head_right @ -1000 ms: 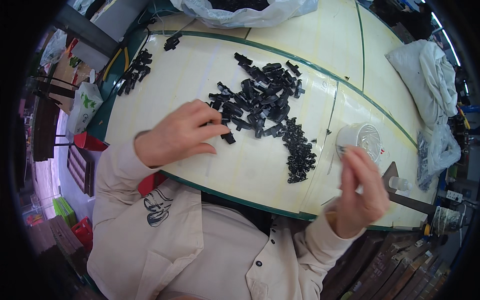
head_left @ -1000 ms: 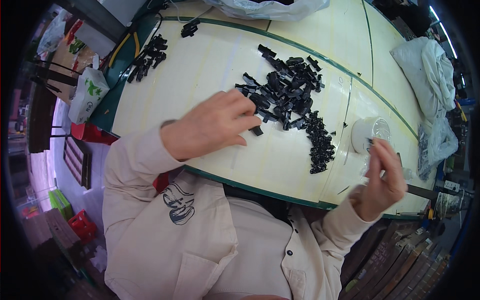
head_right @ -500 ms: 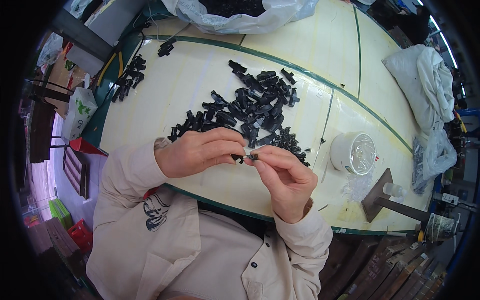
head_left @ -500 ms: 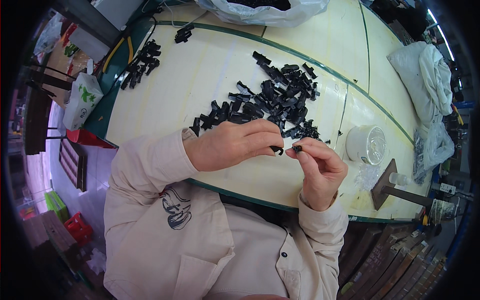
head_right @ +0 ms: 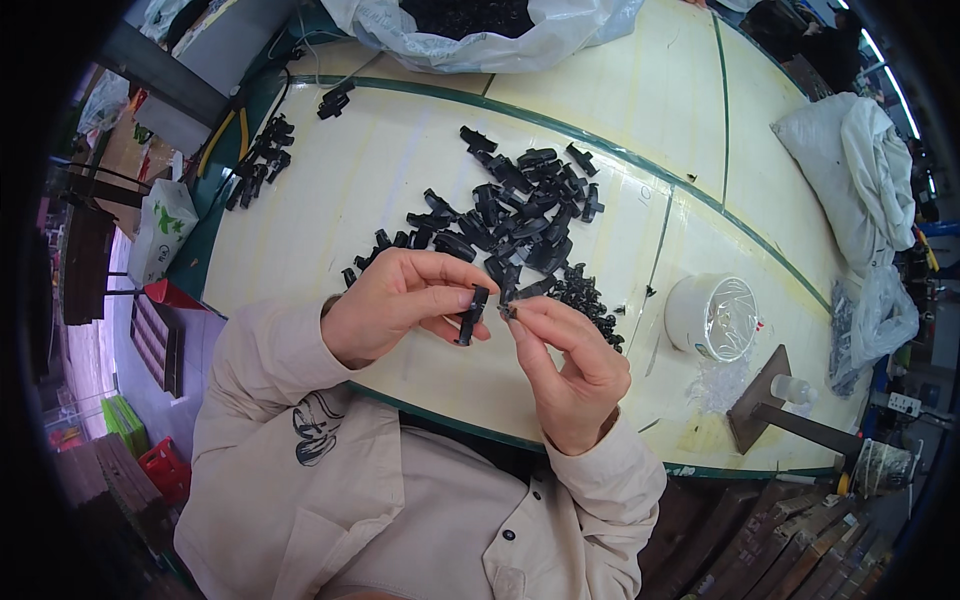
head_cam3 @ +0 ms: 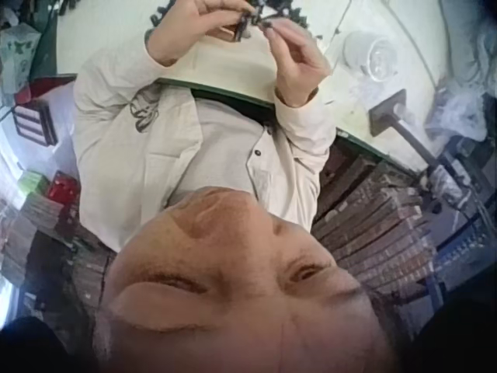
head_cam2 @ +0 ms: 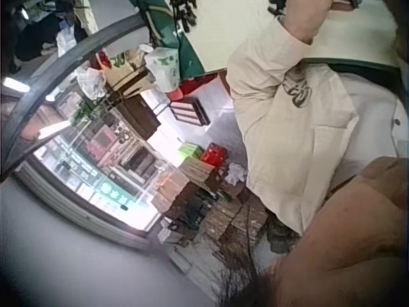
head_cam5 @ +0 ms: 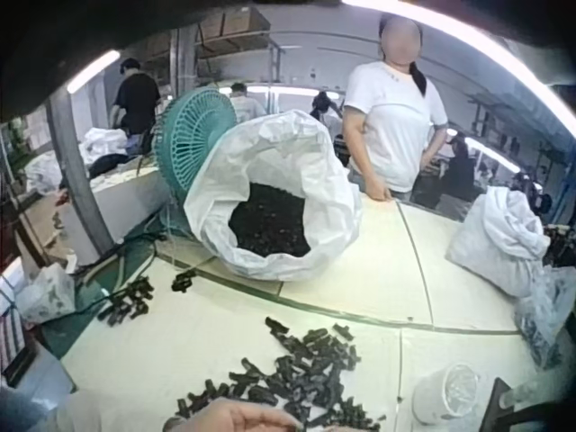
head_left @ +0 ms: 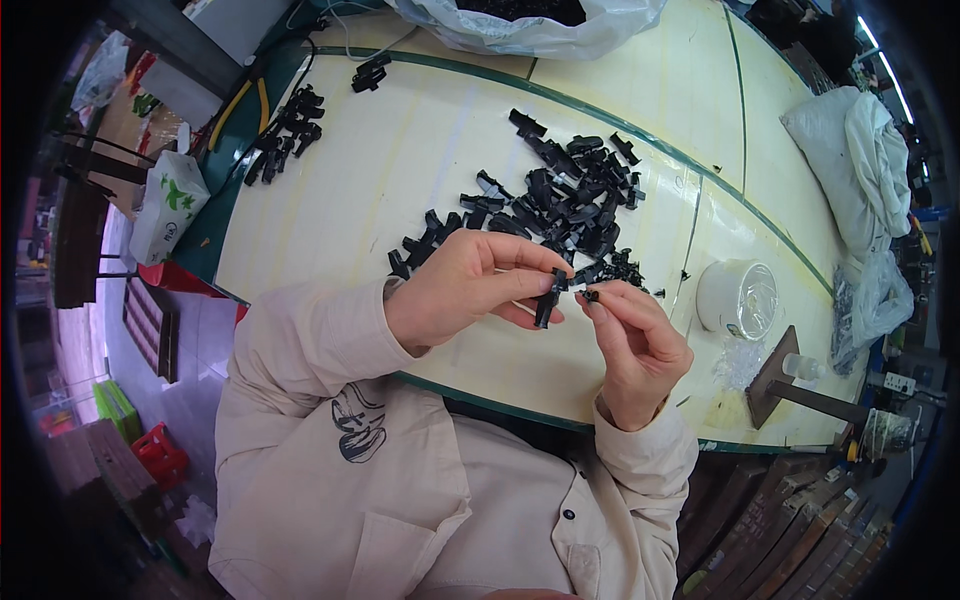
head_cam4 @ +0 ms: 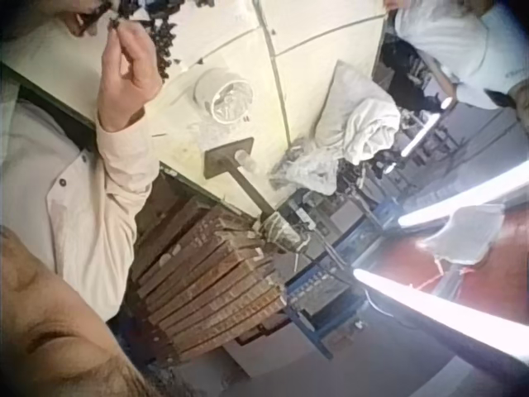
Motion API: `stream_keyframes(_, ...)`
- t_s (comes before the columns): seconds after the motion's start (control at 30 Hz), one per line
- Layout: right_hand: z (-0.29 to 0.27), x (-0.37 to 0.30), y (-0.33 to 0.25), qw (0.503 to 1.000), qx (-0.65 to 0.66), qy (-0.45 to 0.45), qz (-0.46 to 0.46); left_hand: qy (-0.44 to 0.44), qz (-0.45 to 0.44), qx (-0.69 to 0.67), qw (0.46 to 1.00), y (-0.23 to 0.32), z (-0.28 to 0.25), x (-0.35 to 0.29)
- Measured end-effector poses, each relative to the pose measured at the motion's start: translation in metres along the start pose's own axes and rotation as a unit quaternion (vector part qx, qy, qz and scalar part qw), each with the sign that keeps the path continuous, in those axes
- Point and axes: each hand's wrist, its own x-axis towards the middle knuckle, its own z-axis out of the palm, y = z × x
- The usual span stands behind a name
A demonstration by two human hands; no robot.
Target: Manually assembling small black plastic components by hand at a factory workbench.
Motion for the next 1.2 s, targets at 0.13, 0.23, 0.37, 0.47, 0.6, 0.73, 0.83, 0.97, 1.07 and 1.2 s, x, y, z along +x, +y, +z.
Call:
stream_keyframes(0.13,0.003,0.002,-0.005,0.994,-0.092,-0.025,-0.059,-0.042,-0.018,-0.033,0.998,-0.001,-0.008,0.0)
stream_keyframes(0.23,0.005,0.004,-0.006,0.991,-0.115,-0.035,-0.06,-0.049,-0.025,-0.022,0.998,0.001,-0.008,-0.001)
stream_keyframes(0.37,0.003,0.004,-0.006,0.983,-0.147,-0.051,-0.101,-0.047,-0.022,-0.026,0.998,0.001,-0.007,-0.001)
stream_keyframes(0.47,0.002,0.004,-0.006,0.981,-0.153,-0.056,-0.104,-0.045,-0.015,-0.025,0.999,0.001,-0.006,-0.001)
stream_keyframes(0.6,0.002,0.005,-0.007,0.979,-0.155,-0.058,-0.117,-0.054,-0.012,-0.017,0.998,0.003,-0.006,-0.002)
stream_keyframes(0.73,0.002,0.005,-0.009,0.979,-0.154,-0.066,-0.116,-0.047,-0.01,-0.01,0.999,0.002,-0.006,-0.002)
stream_keyframes(0.83,0.001,0.005,-0.009,0.977,-0.163,-0.074,-0.112,-0.043,0.005,-0.009,0.999,0.0,-0.005,-0.002)
stream_keyframes(0.97,0.0,0.006,-0.008,0.974,-0.173,-0.076,-0.129,-0.039,0.024,0.008,0.999,0.0,-0.005,-0.002)
stream_keyframes(1.07,0.0,0.007,-0.01,0.97,-0.18,-0.082,-0.139,-0.034,0.041,0.008,0.999,-0.004,-0.005,-0.002)
stream_keyframes(1.2,-0.001,0.008,-0.012,0.948,-0.228,-0.109,-0.194,-0.011,0.071,0.04,0.997,-0.005,-0.005,-0.003)
